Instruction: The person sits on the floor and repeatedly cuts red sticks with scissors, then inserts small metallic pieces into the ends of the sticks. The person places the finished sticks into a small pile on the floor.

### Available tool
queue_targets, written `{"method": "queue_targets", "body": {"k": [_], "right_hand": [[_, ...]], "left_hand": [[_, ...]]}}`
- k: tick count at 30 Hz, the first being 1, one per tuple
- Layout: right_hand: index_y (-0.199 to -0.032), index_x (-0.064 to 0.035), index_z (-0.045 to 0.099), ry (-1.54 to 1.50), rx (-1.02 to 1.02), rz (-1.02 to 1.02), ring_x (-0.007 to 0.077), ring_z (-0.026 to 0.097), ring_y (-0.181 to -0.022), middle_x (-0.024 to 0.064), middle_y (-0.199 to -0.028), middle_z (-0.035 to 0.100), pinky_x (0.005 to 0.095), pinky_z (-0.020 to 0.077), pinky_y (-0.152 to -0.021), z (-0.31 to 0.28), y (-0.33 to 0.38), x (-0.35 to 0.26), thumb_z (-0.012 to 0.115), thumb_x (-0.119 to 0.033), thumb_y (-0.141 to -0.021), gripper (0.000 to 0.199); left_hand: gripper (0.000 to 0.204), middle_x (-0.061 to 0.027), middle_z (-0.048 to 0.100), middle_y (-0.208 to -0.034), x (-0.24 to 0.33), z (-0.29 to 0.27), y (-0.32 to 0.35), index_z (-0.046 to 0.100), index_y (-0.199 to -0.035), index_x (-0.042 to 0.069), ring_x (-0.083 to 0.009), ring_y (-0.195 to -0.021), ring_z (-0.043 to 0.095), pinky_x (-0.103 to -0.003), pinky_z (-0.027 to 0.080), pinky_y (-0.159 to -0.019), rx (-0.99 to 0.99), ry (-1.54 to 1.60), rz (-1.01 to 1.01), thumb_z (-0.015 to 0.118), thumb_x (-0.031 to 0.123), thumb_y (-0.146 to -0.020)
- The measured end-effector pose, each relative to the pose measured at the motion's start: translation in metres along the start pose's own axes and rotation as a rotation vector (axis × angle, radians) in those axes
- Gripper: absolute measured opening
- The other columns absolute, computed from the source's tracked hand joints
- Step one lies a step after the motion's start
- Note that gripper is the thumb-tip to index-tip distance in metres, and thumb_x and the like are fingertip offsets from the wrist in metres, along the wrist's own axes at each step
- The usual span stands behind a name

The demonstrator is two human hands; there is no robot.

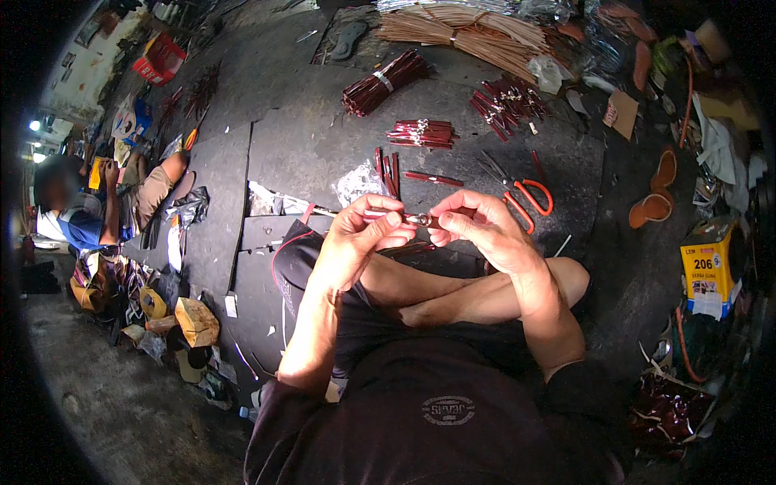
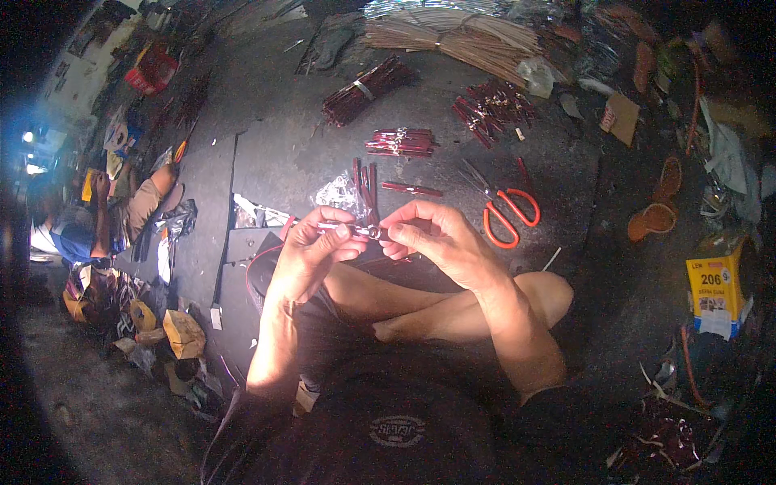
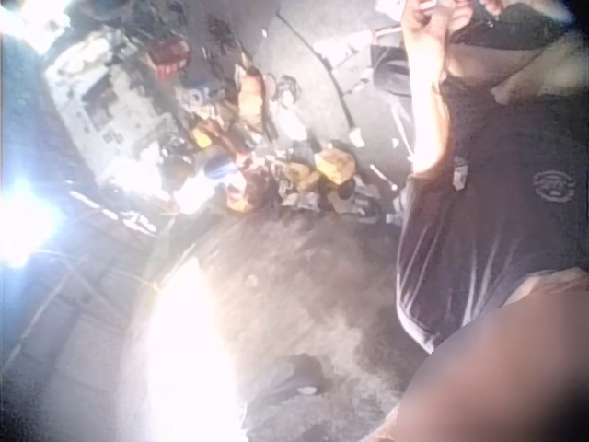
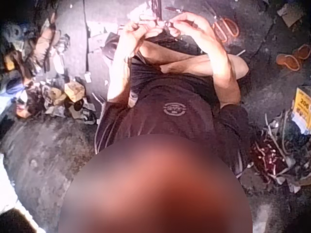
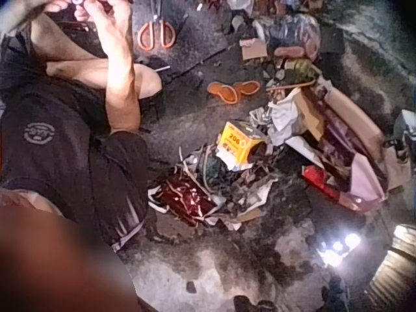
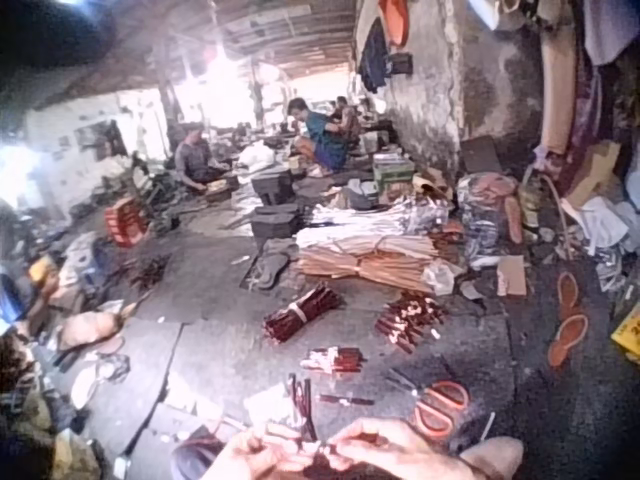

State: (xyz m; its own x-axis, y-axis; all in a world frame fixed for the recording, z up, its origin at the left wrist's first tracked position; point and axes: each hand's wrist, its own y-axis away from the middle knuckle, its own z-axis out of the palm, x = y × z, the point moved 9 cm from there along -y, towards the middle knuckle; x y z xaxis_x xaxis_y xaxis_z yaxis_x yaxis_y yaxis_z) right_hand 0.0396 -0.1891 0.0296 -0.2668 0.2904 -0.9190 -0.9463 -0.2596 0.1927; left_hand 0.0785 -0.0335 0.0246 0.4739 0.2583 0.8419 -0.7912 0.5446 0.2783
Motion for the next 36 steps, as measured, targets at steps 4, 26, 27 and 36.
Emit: {"method": "queue_targets", "body": {"k": [4,26,27,36], "right_hand": [[-0.114,-0.0015,0.062,0.341,0.122,-0.183,0.0166,0.067,-0.085,0.0093,-0.094,0.068,0.0308,0.0540,-0.077,0.001,0.003,-0.019,0.063,-0.014,-0.093,0.024],[-0.102,0.0028,0.063,0.210,0.128,-0.038,0.0146,0.067,-0.083,0.0072,-0.089,0.067,0.0266,0.0552,-0.075,-0.008,0.002,-0.006,0.063,-0.019,-0.095,0.023],[-0.102,0.0023,0.063,0.209,0.091,0.023,0.0140,0.067,-0.082,0.0067,-0.087,0.066,0.0263,0.0549,-0.074,-0.008,0.001,-0.001,0.063,-0.020,-0.095,0.024],[-0.089,-0.0008,0.060,0.228,0.019,-0.079,0.0103,0.062,-0.071,0.0047,-0.076,0.064,0.0271,0.0510,-0.065,0.006,0.001,0.000,0.061,-0.022,-0.096,0.022]], "left_hand": [[0.028,-0.0149,0.069,-0.098,-0.022,-0.004,0.001,0.058,-0.118,-0.003,-0.0203,-0.090,0.070,-0.029,0.057,-0.081,0.069,0.132,-0.082,0.058,0.016,-0.097],[0.019,-0.0062,0.070,-0.089,0.007,0.019,0.003,0.065,-0.100,0.001,-0.0122,-0.086,0.066,-0.026,0.052,-0.080,0.098,-0.355,0.127,0.073,0.012,-0.087],[0.020,-0.0063,0.070,-0.089,0.005,0.020,0.003,0.065,-0.101,0.001,-0.0122,-0.086,0.066,-0.026,0.052,-0.080,0.083,-0.363,0.146,0.073,0.012,-0.087],[0.019,-0.0051,0.070,-0.087,0.006,0.019,0.010,0.065,-0.103,0.000,-0.0094,-0.081,0.064,-0.024,0.052,-0.075,0.185,-0.349,0.208,0.073,0.009,-0.087]]}}
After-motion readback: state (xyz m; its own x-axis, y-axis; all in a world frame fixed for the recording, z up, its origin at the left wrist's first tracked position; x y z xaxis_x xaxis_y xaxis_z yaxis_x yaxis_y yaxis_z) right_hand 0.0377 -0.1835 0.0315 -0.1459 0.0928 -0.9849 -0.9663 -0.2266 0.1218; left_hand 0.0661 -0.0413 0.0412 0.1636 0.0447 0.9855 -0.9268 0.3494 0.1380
